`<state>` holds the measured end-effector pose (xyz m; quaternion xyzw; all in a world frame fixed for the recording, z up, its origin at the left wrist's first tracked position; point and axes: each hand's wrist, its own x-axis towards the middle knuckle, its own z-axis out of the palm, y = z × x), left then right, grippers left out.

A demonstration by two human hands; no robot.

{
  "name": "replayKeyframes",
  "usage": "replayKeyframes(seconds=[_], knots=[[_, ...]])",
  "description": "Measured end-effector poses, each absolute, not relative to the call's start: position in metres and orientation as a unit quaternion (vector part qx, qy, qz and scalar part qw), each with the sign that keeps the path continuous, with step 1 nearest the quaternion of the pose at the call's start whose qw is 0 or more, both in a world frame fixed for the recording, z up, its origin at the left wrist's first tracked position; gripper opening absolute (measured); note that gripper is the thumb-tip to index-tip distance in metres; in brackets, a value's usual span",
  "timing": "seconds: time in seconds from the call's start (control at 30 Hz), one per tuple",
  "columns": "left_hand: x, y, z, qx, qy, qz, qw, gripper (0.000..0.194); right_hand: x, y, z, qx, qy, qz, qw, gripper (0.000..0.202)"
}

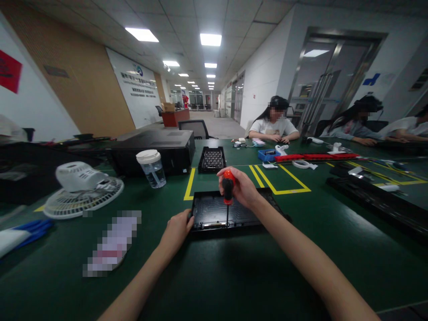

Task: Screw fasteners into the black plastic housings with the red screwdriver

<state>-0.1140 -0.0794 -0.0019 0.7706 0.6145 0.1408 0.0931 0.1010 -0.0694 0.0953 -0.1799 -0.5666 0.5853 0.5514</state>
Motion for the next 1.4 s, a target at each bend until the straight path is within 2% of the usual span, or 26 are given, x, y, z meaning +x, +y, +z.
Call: replayKeyframes(seconds=[0.23, 0.5, 0.87, 1.03, 1.23, 1.4], knots=[[-0.114, -0.08, -0.001, 0.768, 0.619, 0.135, 0.087, 0.032, 0.11, -0.051, 0.099, -0.115, -0.625, 0.63, 0.446, 0.032], [-0.115, -0.078, -0.005, 0.774, 0.612, 0.141, 0.081, 0.032, 0.099, -0.036, 0.101, -0.029, -0.604, 0.669, 0.433, 0.026], [-0.115, -0.079, -0.004, 0.769, 0.616, 0.146, 0.083, 0.032, 0.1, -0.023, 0.095, -0.113, -0.588, 0.728, 0.334, 0.031], [-0.116, -0.078, -0.006, 0.774, 0.61, 0.151, 0.082, 0.032, 0.099, -0.025, 0.096, -0.101, -0.591, 0.723, 0.343, 0.025], [-0.117, -0.076, -0.009, 0.772, 0.613, 0.15, 0.077, 0.03, 0.094, -0.029, 0.095, -0.089, -0.589, 0.702, 0.39, 0.03], [-0.117, -0.076, -0.009, 0.773, 0.612, 0.146, 0.075, 0.03, 0.094, -0.031, 0.093, -0.063, -0.582, 0.71, 0.392, 0.028]])
